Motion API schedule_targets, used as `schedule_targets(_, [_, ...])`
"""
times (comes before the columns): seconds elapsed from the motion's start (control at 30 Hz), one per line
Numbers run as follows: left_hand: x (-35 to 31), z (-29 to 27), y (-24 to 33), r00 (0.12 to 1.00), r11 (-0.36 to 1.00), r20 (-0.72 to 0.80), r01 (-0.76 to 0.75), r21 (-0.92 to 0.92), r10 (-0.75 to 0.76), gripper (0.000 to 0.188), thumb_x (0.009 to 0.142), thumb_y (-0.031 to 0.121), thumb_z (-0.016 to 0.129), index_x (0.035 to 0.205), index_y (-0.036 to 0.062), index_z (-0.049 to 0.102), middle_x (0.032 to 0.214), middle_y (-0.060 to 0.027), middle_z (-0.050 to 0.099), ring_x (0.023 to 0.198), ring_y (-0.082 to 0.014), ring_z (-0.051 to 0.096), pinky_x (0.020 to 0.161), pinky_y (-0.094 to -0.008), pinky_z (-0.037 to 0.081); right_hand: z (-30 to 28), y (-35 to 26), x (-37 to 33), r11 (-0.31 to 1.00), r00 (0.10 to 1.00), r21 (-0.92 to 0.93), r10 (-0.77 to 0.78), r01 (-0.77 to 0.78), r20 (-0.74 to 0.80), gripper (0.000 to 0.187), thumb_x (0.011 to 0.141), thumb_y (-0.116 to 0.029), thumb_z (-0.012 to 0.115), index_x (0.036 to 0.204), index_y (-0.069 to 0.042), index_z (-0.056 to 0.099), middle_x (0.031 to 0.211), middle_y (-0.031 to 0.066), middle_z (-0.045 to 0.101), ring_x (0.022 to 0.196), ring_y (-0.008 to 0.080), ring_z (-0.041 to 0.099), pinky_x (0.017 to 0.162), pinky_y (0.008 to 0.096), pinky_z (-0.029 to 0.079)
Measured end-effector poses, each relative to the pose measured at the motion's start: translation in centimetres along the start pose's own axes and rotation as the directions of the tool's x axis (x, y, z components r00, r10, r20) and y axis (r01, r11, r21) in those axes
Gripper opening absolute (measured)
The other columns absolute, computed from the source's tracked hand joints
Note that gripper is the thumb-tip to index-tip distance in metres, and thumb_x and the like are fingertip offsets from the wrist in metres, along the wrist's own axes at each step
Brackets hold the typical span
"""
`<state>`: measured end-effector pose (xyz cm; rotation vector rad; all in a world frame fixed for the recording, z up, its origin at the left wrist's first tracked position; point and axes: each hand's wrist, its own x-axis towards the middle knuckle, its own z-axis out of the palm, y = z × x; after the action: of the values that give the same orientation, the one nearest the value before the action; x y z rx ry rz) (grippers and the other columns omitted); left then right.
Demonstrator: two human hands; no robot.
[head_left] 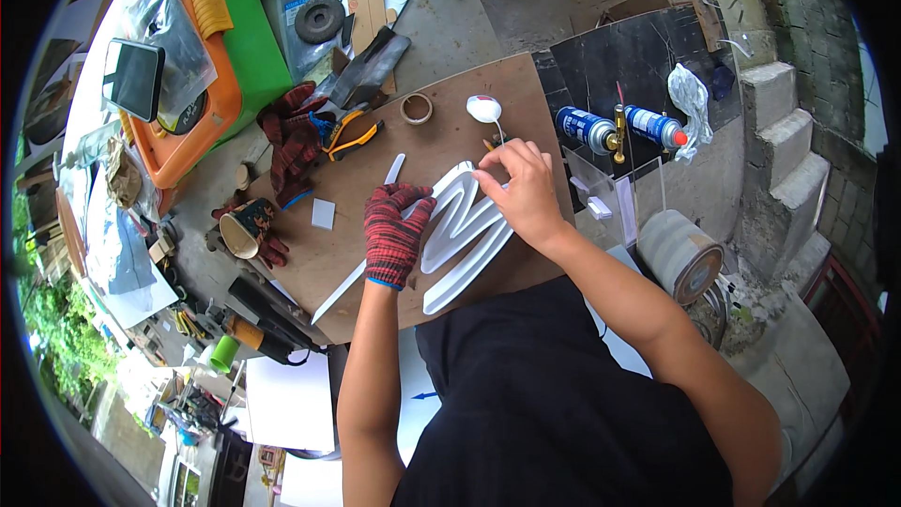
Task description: Applying adhesive/glue to the edges of a 3D sign letter on a workbench.
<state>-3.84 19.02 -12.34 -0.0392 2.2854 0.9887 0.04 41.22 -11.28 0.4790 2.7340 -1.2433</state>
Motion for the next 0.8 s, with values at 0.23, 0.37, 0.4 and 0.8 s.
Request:
schedule_targets(0.23, [0.4, 0.0, 0.0, 1.0, 1.0, 0.012, 0.007, 0.009, -0.007, 0.025, 0.088, 0.018, 0.078, 0.111, 0.0082, 0.08, 0.113, -0.0158, 0.067, 0.109, -0.0312, 0.064, 0.099, -0.0409, 0.05, 0.1, 0.1, 0.3, 0.999, 0.999, 0.009, 0.037, -0.037, 0.024, 0.014, 0.085, -0.02, 0.079, 0.091, -0.012, 0.07, 0.097, 0.0038, 0.068, 0.099, 0.0267, 0.062, 0.085, 0.0418, 0.04])
schedule_targets(0.37, [0.6, -0.1, 0.1, 1.0, 1.0, 0.026, -0.013, 0.013, 0.013, 0.024, 0.089, 0.018, 0.078, 0.11, 0.0074, 0.08, 0.112, -0.0145, 0.068, 0.107, -0.03, 0.066, 0.094, -0.04, 0.052, -0.1, 0.1, 0.4, 0.997, 0.997, 0.036, 0.076, -0.075, -0.004, 0.009, 0.087, -0.017, 0.075, 0.093, -0.011, 0.07, 0.096, 0.0035, 0.069, 0.098, 0.0269, 0.062, 0.086, 0.0425, 0.041])
schedule_targets(0.4, [0.6, 0.0, -0.2, 1.0, 1.0, 0.027, -0.002, -0.013, 0.003, 0.024, 0.089, 0.019, 0.079, 0.11, 0.007, 0.08, 0.113, -0.0141, 0.068, 0.105, -0.0288, 0.067, 0.092, -0.0389, 0.053, -0.1, 0.1, 0.4, 0.996, 0.996, 0.037, 0.087, -0.086, 0.0, 0.008, 0.088, -0.016, 0.075, 0.093, -0.011, 0.07, 0.096, 0.0035, 0.069, 0.098, 0.0269, 0.063, 0.086, 0.0425, 0.041])
schedule_targets(0.8, [1.1, 0.5, -1.2, 0.999, 0.996, 0.036, 0.031, -0.08, -0.028, 0.025, 0.091, 0.022, 0.079, 0.109, 0.0044, 0.078, 0.106, -0.0124, 0.072, 0.096, -0.0237, 0.071, 0.085, -0.0355, 0.055, -0.2, 0.6, 1.2, 0.979, 0.981, -0.06, -0.195, 0.194, -0.009, 0.006, 0.088, -0.013, 0.074, 0.094, -0.011, 0.073, 0.093, 0.003, 0.067, 0.097, 0.0254, 0.063, 0.085, 0.0406, 0.044])
